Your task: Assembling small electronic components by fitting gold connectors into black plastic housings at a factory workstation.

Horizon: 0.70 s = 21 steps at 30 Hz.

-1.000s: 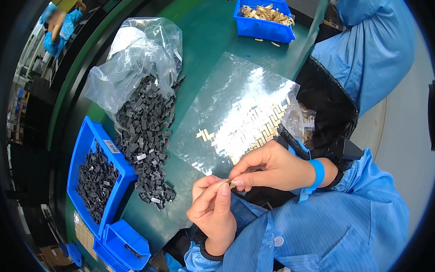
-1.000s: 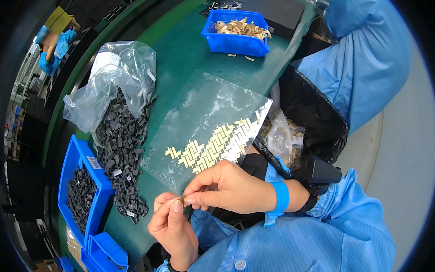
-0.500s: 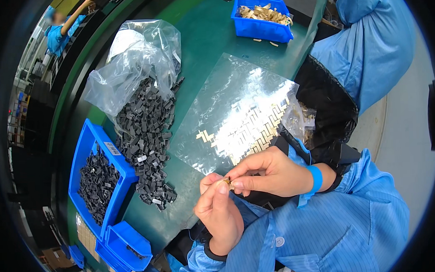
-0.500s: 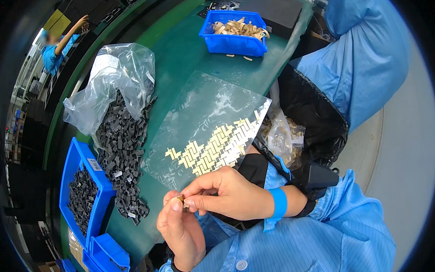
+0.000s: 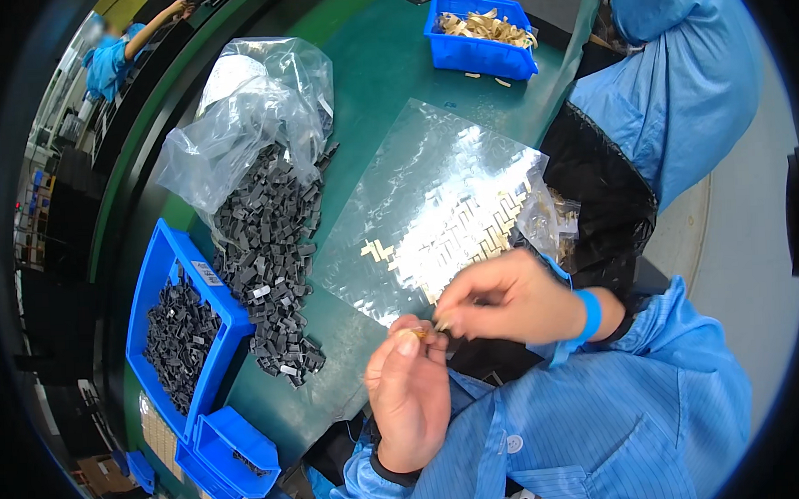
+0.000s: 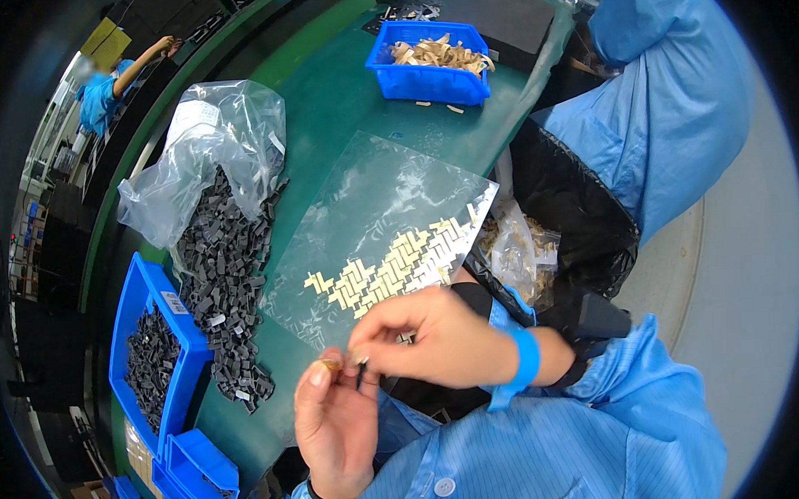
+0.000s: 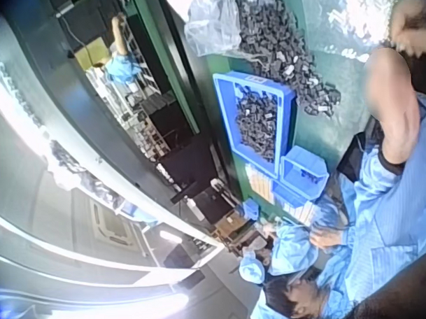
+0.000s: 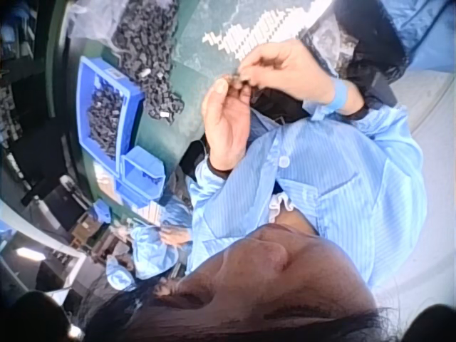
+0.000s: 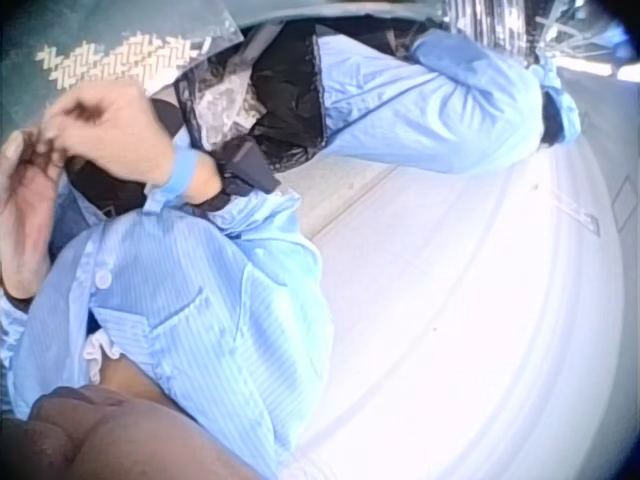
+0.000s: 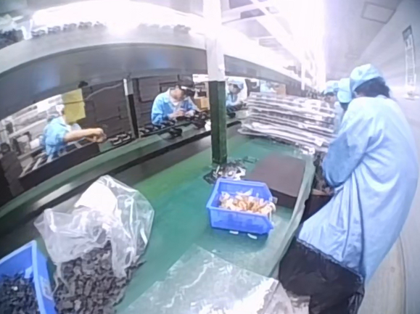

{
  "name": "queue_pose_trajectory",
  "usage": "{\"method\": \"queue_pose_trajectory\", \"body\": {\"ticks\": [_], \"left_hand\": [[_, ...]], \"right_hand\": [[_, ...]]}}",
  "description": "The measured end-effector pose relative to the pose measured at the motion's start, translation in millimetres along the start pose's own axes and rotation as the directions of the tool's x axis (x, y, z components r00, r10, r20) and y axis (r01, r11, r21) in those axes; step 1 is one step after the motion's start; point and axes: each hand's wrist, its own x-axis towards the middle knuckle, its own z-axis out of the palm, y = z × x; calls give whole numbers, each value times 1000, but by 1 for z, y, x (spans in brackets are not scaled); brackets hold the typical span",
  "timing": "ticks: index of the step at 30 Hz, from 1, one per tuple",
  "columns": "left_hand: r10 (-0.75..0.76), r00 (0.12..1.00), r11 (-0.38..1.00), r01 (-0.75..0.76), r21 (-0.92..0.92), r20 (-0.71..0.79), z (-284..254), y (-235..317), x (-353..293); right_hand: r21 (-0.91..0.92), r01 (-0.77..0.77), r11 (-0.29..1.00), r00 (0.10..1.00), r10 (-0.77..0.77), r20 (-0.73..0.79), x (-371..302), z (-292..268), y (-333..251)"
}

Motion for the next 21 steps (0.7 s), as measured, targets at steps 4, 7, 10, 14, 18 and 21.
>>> {"method": "queue_pose_trajectory", "body": {"ticks": [4,7,10,14,18,21], "left_hand": [[403,905,804,-420,420,133,-10,9,6],[581,742,332,-591,735,335,-20,21,2],[558,553,-122,-683,720,619,-23,29,6],[346,334,-510,-718,474,877,-19,31,4],[199,294,-657,-668,351,935,-22,28,-1],[180,303,-686,-644,340,936,-25,25,-5]], "right_hand": [[-113,3,994,996,8,92,-12,-57,-44],[-194,4,981,985,30,169,-22,-101,-64],[-265,20,964,975,40,220,-28,-103,-59],[-341,61,938,961,37,274,-16,-80,-51],[-409,111,906,944,33,329,3,-36,-34],[-457,152,877,918,46,394,16,-20,-29]]}}
